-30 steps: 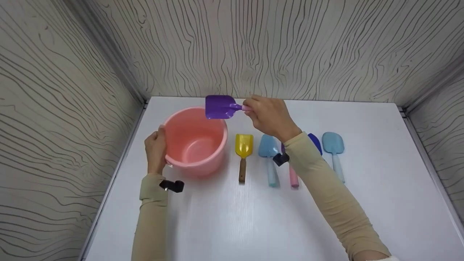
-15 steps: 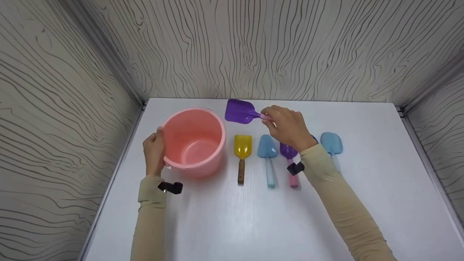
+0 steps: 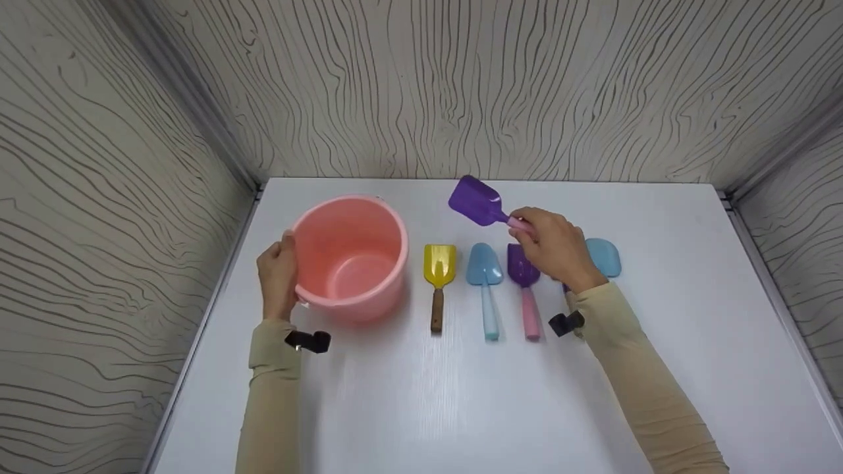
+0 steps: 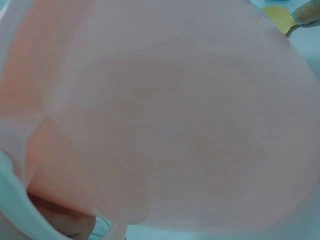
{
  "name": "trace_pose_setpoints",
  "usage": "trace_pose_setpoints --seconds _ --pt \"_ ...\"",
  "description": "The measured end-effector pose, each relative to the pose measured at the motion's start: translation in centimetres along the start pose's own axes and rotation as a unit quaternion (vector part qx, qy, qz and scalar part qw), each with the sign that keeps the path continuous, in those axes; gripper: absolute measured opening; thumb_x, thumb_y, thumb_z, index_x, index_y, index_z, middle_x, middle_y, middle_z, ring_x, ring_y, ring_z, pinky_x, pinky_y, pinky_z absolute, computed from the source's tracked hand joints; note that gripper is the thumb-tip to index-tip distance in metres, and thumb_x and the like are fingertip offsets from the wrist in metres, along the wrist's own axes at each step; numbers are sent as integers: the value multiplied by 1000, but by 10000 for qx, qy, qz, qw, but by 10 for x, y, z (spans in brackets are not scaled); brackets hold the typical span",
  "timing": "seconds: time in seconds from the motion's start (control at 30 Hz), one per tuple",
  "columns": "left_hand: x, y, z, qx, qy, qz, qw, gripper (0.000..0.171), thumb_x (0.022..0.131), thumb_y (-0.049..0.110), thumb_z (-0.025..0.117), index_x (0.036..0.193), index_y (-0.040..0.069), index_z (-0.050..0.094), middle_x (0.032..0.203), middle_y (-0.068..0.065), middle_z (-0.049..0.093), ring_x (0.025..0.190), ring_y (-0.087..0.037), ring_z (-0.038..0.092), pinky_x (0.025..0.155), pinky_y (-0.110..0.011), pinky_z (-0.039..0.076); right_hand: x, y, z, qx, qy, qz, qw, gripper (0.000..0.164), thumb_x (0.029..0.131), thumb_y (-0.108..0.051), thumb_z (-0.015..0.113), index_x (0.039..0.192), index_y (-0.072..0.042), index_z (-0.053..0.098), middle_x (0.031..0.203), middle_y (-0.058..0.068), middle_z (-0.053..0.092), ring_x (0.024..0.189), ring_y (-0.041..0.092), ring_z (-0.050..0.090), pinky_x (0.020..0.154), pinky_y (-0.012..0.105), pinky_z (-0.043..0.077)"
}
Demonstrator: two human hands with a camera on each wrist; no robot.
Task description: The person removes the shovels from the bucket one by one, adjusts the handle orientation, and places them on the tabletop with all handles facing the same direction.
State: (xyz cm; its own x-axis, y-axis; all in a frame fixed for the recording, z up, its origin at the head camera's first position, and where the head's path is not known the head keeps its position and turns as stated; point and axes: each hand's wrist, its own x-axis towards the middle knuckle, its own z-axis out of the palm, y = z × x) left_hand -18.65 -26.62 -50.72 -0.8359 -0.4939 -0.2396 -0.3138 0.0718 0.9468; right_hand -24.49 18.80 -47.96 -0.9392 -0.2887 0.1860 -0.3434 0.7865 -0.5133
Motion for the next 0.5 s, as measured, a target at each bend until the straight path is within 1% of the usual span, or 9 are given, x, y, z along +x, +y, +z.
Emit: trace_pose_setpoints --seconds 0.13,0.33,0.43,0.5 --pt "1 0 0 67 -36 -49 10000 53 111 55 46 94 6 57 87 -12 60 70 -22 63 54 -28 52 -11 18 0 69 91 131 9998 32 106 -19 66 134 -4 66 116 20 73 92 35 64 83 57 56" --pt "2 0 -2 62 -59 -121 9999 56 111 56 46 99 2 57 87 -12 61 69 -19 62 55 -30 54 -27 42 2 38 133 169 9998 33 106 -13 66 135 0 65 120 23 70 98 39 65 88 61 57" --pt "1 0 -2 50 -66 -91 9999 56 111 56 46 98 2 56 86 -12 62 69 -20 62 56 -31 55 -34 54 2 68 240 172 9995 31 105 -10 66 133 2 65 116 24 69 97 39 65 87 59 55" --pt "1 0 -2 45 -53 -47 10000 56 111 55 47 96 2 56 84 -11 61 69 -21 62 55 -29 53 -39 62 1 74 320 181 9993 30 105 -7 65 133 4 65 113 24 68 94 38 64 85 56 54"
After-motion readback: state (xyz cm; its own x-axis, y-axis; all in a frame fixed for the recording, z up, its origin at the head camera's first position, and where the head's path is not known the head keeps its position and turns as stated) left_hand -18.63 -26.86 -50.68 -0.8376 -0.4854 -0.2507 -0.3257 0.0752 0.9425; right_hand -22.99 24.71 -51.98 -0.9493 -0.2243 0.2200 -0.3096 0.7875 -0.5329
